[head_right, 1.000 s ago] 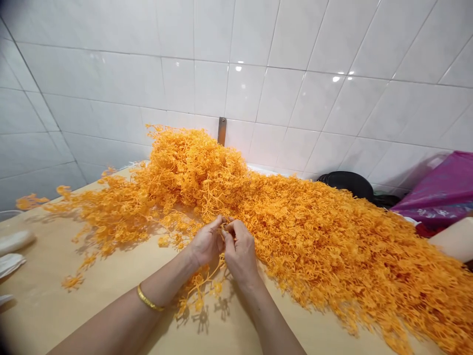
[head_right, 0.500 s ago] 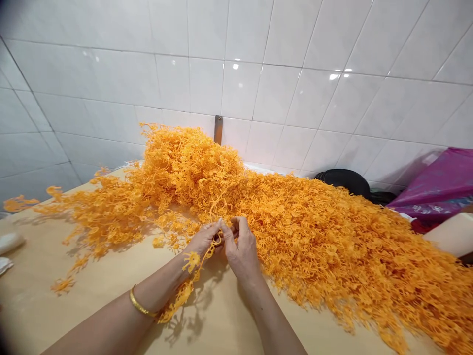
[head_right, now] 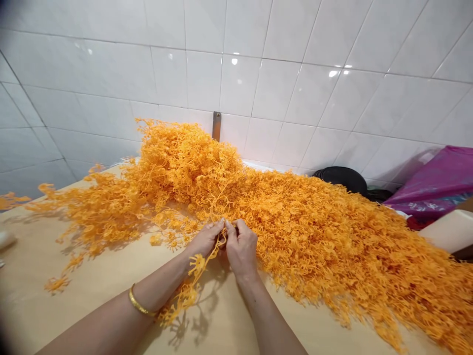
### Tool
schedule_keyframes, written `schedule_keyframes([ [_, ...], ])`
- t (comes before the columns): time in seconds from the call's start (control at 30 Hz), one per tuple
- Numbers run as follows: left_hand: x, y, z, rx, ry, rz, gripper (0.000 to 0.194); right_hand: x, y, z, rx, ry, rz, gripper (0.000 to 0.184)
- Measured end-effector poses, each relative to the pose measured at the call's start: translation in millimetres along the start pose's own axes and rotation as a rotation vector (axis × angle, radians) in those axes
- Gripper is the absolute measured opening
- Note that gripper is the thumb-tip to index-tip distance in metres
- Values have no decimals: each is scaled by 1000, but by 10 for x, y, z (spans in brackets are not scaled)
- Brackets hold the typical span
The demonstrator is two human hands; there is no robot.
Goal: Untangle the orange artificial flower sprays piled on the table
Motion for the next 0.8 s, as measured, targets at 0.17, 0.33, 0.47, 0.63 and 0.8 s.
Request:
schedule_keyframes([
  [0.17,-7,-35,8,40,-36,73,40,36,14,1,-351,154,39,27],
  [0.33,-15,-158,106,177,-136,60,39,78,100,-30,-253,102,118,30],
  [0.47,-35,-439,242,205,-213,-53,39,180,259,-76,-21,-77,193,31],
  [0.63,42,-760,418,77,-319,-120,35,483,437,-278,24,-49,318,32],
  [0.8,72,-815,587,140,-535,-91,36,788,465,-452,-53,38,362,31],
])
Point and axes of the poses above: each hand's wrist, its own x-axis towards the middle knuckle, its own y-axis out of the back of the hand, z = x × y, the point moved 2 cm from there along x, towards the middle knuckle, and after that the axes turned 13 degrees about -x, right-handed, at the moved point
